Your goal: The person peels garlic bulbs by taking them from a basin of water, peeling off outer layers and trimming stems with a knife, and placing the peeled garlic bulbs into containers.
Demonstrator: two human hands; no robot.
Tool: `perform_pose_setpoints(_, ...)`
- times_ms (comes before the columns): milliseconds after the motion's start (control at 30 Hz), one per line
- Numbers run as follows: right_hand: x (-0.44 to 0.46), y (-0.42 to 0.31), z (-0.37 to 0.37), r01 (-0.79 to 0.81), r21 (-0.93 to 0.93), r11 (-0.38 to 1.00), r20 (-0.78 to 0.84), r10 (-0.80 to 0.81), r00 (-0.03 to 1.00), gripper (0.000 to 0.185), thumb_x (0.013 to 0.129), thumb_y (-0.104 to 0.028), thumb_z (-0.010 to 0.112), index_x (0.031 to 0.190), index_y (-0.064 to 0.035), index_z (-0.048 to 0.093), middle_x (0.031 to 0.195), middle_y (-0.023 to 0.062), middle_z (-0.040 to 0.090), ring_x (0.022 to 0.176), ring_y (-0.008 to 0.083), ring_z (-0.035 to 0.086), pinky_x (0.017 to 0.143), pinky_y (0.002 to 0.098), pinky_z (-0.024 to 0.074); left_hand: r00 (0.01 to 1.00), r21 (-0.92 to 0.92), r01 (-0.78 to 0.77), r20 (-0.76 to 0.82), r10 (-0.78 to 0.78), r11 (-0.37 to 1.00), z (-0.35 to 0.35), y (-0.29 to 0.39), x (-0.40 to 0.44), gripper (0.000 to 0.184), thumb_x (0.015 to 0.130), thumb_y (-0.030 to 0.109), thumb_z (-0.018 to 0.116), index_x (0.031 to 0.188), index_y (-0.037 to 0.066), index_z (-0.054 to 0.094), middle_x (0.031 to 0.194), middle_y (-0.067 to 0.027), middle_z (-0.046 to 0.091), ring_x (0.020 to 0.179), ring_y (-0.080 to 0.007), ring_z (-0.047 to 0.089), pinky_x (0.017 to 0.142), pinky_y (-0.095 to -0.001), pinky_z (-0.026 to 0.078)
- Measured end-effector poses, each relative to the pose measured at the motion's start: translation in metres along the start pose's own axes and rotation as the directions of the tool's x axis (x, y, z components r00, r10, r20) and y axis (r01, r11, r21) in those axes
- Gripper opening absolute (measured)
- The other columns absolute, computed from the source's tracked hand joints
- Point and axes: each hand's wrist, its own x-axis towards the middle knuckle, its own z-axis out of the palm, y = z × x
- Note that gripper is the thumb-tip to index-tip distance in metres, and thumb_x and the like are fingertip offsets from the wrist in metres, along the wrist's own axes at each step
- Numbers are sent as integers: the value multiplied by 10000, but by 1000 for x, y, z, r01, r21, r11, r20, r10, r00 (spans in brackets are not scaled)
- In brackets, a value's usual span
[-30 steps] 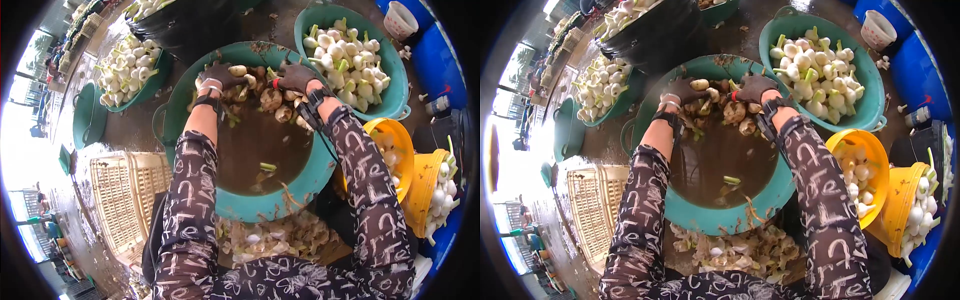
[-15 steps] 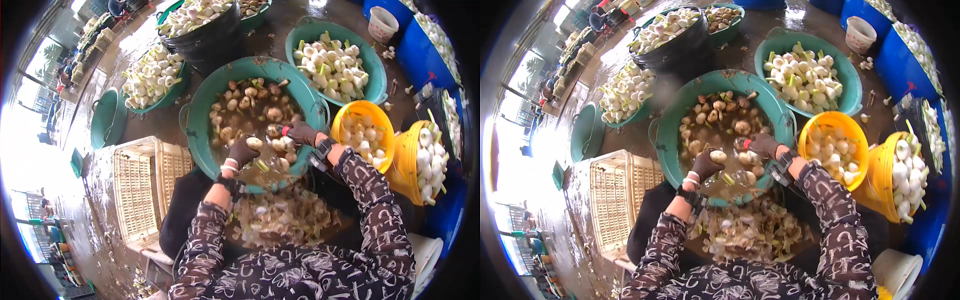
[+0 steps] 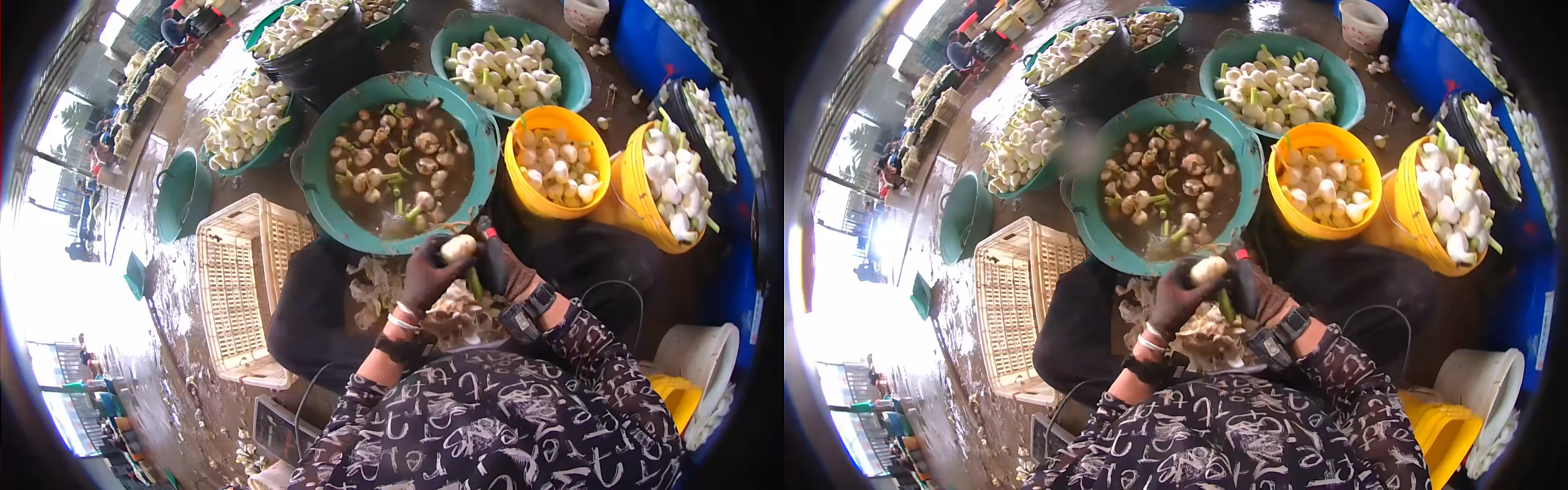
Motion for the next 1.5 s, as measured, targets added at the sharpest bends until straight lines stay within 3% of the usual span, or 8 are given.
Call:
perform_pose_setpoints(167,-39,4,-8,-68,-176,982,-78,55,995,435,905,-392,474,1117,-21,559,934,27,607,827,77,555,646,216,465,990,-87,116,-70,-123,989,-2,-11,-15,355,835,255,638,1072,7,545,928,-57,609,760,-110,583,617,-229,484)
perform_pose_setpoints(267,-52,-13,-2,-75,240,968,128,45,991,554,861,-427,564,1193,13,509,995,33,606,847,106,574,739,233,470,985,-222,169,53,-161,960,-3,-7,-20,408,863,290,583,1166,30,497,966,-62,597,754,-113,583,594,-231,487)
perform_pose_setpoints(600,-45,15,2,32,-760,649,-348,-448,824,277,808,-281,646,860,-9,641,702,120,641,634,218,618,583,321,463,994,-222,100,62,-88,970,26,-11,-36,528,761,124,710,1207,49,438,966,-60,569,798,-118,577,623,-226,479)
perform_pose_setpoints(900,-46,6,-7,-43,-876,481,-171,-225,959,310,825,-300,594,807,9,614,690,217,587,620,324,592,532,394,419,968,581,-236,75,237,779,19,-3,-39,483,647,211,795,1037,14,588,972,-107,611,893,-170,597,751,-299,488)
perform_pose_setpoints(1100,-45,9,-20,21,-531,847,-178,-136,974,291,858,-279,580,914,4,623,759,102,642,635,176,610,572,323,474,950,-65,244,218,-225,968,1,-6,-32,452,732,161,737,1101,-33,564,973,-65,623,796,-86,582,692,-226,494)
perform_pose_setpoints(1233,-57,40,-36,64,-320,945,-229,-142,963,252,940,-209,444,1061,-52,598,825,54,633,686,100,599,618,232,511,989,-246,103,131,-72,964,17,-11,-32,557,717,147,761,1168,-54,503,1071,-88,603,937,-133,572,824,-266,465)
perform_pose_setpoints(1400,-56,-14,5,-135,-587,798,-121,79,990,249,936,-165,453,1138,-41,532,806,32,583,679,86,547,612,213,469,954,512,-215,-70,290,832,16,-13,-27,526,725,151,737,1160,-19,496,1082,-132,575,957,-220,573,856,-341,445)
perform_pose_setpoints(1500,-41,4,-4,-346,-197,917,-308,277,910,294,904,-156,523,1169,-33,497,806,32,582,671,102,526,616,226,456,939,730,-254,29,342,634,5,-9,-27,437,717,149,730,1091,-3,565,1007,-142,610,904,-264,596,811,-348,463)
